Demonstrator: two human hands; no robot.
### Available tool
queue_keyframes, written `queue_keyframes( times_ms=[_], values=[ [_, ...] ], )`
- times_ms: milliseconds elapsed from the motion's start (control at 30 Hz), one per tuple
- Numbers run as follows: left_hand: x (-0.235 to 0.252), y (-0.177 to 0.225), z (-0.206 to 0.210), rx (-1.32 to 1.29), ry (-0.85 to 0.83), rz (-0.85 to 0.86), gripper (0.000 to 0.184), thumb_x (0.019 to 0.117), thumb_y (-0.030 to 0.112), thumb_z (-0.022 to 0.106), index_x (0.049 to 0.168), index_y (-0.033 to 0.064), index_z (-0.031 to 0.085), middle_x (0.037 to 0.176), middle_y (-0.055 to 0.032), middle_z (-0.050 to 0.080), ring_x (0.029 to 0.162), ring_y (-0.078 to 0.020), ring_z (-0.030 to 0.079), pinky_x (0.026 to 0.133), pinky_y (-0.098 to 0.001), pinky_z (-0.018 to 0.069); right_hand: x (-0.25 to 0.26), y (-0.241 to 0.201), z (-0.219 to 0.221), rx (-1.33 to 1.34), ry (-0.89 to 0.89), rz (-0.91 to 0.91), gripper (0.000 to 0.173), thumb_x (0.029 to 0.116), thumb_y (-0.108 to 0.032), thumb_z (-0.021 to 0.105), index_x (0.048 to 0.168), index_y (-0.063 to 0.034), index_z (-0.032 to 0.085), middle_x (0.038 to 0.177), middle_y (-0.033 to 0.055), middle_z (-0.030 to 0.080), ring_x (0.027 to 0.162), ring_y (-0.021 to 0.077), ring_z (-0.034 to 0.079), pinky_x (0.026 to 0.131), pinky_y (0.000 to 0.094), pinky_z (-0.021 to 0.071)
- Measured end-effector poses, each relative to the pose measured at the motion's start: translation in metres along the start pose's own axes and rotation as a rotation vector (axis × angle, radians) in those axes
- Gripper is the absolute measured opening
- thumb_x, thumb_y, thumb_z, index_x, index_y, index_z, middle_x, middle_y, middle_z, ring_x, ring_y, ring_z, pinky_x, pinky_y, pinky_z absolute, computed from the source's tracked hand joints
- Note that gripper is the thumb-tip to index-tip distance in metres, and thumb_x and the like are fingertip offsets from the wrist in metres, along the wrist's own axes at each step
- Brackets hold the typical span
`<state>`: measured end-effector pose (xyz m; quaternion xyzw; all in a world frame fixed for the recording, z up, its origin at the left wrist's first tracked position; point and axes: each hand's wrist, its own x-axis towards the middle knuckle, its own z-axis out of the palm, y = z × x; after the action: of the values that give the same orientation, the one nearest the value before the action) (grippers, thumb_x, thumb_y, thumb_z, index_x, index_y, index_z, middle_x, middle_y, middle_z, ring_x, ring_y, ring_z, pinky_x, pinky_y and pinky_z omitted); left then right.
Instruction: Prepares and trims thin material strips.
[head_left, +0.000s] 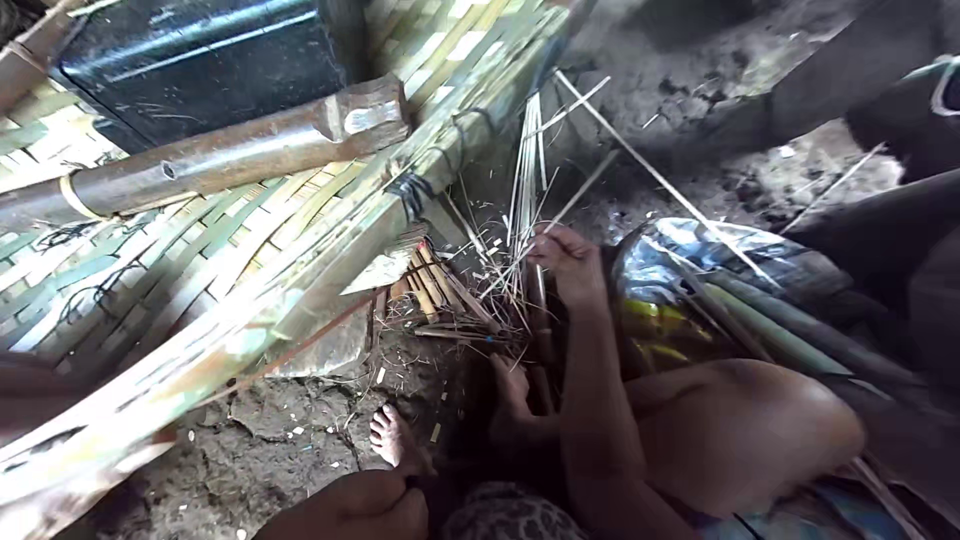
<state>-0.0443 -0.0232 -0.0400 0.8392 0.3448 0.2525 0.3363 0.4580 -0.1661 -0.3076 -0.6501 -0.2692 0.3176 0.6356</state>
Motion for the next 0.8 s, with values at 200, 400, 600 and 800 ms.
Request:
queue_keyframes(
  times_ms=[200,400,600,800],
  values=[
    [0.069,0.075,0.041,0.388,0.032,0.411,0.026,0.0843,0.044,0.078,0.075,0.0213,0.070,0.080,0.0132,0.065,0.083,0.0031,0.060,0.074,-0.0183,0.0491,-0.036,-0.125,-0.029,0.713,-0.082,-0.285,0.018,0.1021,-0.018,0.059,0.113,-0.0241,0.073,0.100,-0.0112,0.074,0.089,-0.0009,0.069,0.081,0.0153,0.0567],
    [0.072,0.093,0.057,0.488,0.159,0.442,0.035,0.0826,0.047,0.077,0.094,0.0143,0.079,0.081,0.0059,0.071,0.076,-0.0020,0.063,0.069,-0.0209,0.0500,-0.071,-0.210,0.059,0.622,-0.217,-0.642,0.011,0.0972,-0.019,0.067,0.107,-0.0218,0.071,0.103,-0.0069,0.075,0.088,0.0040,0.073,0.073,0.0164,0.0608],
    [0.069,0.088,0.055,0.309,0.181,0.444,0.069,0.0811,0.042,0.083,0.134,0.0050,0.059,0.078,0.0073,0.069,0.068,0.0022,0.060,0.064,-0.0163,0.0514,-0.066,-0.237,0.110,0.572,-0.311,-0.683,0.011,0.0978,-0.018,0.067,0.108,-0.0215,0.069,0.104,-0.0055,0.076,0.087,0.0070,0.075,0.073,0.0188,0.0626],
    [0.071,0.087,0.058,0.319,0.227,0.538,0.052,0.0873,0.045,0.078,0.120,0.0066,0.067,0.074,0.0056,0.067,0.067,0.0024,0.056,0.065,-0.0141,0.0459,-0.062,-0.234,0.108,0.512,-0.352,-0.639,0.013,0.0976,-0.017,0.068,0.110,-0.0210,0.066,0.105,-0.0063,0.075,0.088,0.0064,0.075,0.073,0.0187,0.0627]
  ],
)
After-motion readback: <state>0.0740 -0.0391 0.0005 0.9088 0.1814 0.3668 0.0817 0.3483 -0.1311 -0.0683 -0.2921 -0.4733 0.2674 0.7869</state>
